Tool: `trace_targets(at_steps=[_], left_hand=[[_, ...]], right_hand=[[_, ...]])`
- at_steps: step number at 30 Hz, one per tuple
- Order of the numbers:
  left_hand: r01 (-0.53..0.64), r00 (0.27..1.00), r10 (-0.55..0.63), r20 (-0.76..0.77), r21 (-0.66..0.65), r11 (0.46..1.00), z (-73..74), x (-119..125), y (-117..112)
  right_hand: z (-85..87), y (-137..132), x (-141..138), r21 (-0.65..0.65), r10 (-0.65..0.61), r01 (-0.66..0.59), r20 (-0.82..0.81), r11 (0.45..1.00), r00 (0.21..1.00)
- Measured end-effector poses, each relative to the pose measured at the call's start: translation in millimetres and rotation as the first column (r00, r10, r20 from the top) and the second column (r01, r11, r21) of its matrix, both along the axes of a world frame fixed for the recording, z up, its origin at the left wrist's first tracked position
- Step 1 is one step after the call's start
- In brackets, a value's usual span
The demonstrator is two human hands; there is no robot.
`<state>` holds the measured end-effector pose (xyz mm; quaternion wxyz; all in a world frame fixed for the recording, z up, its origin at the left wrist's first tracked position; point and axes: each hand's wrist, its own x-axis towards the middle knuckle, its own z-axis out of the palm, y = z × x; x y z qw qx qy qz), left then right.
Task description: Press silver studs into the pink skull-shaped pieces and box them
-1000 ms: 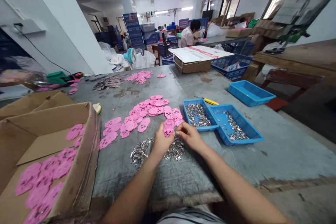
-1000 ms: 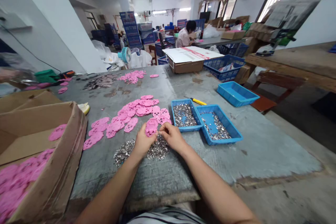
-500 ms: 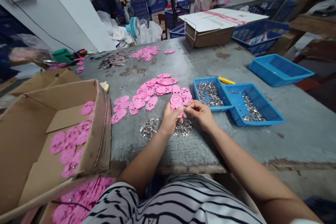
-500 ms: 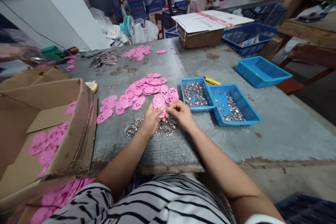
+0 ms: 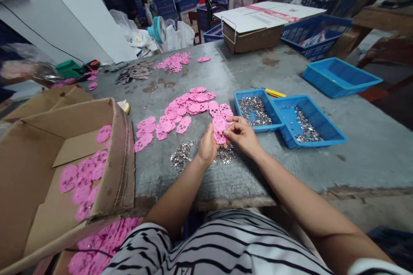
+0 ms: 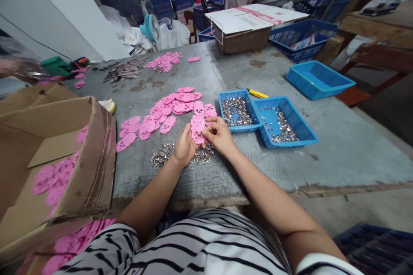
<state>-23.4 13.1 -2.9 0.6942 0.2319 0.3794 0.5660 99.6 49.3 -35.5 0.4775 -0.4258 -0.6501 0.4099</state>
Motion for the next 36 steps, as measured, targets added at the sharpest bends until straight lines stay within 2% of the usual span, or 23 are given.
trace_targets(at_steps=[18,24,29,36], left_hand=[[0.001,1.000,-0.001,-0.013,0.013,1.000,-1.2,1.8,-1.2],[0.029,0.997,-0.026,-0.079,0.040,0.999,-10.6,-0.4,0.1],[0.030,0.988,-0.012,-0.154,0.113,0.993,-20.5,-3.1,-0.8],[0.049,0.985,-0.021,-0.170,0.162,0.986,-24.3,-5.1,-1.0]], right_hand=[[-3.7,3.5,3.4,0.020,0.037,-0.038,0.056,0.999,0.998],[-2.9,5.3,6.6,0.006,0.081,-0.082,0.061,0.997,0.995],[-2.3,6.7,8.8,-0.001,0.118,-0.119,0.071,0.993,0.990],[0.1,6.1,10.2,-0.019,0.148,-0.146,0.078,0.989,0.986]])
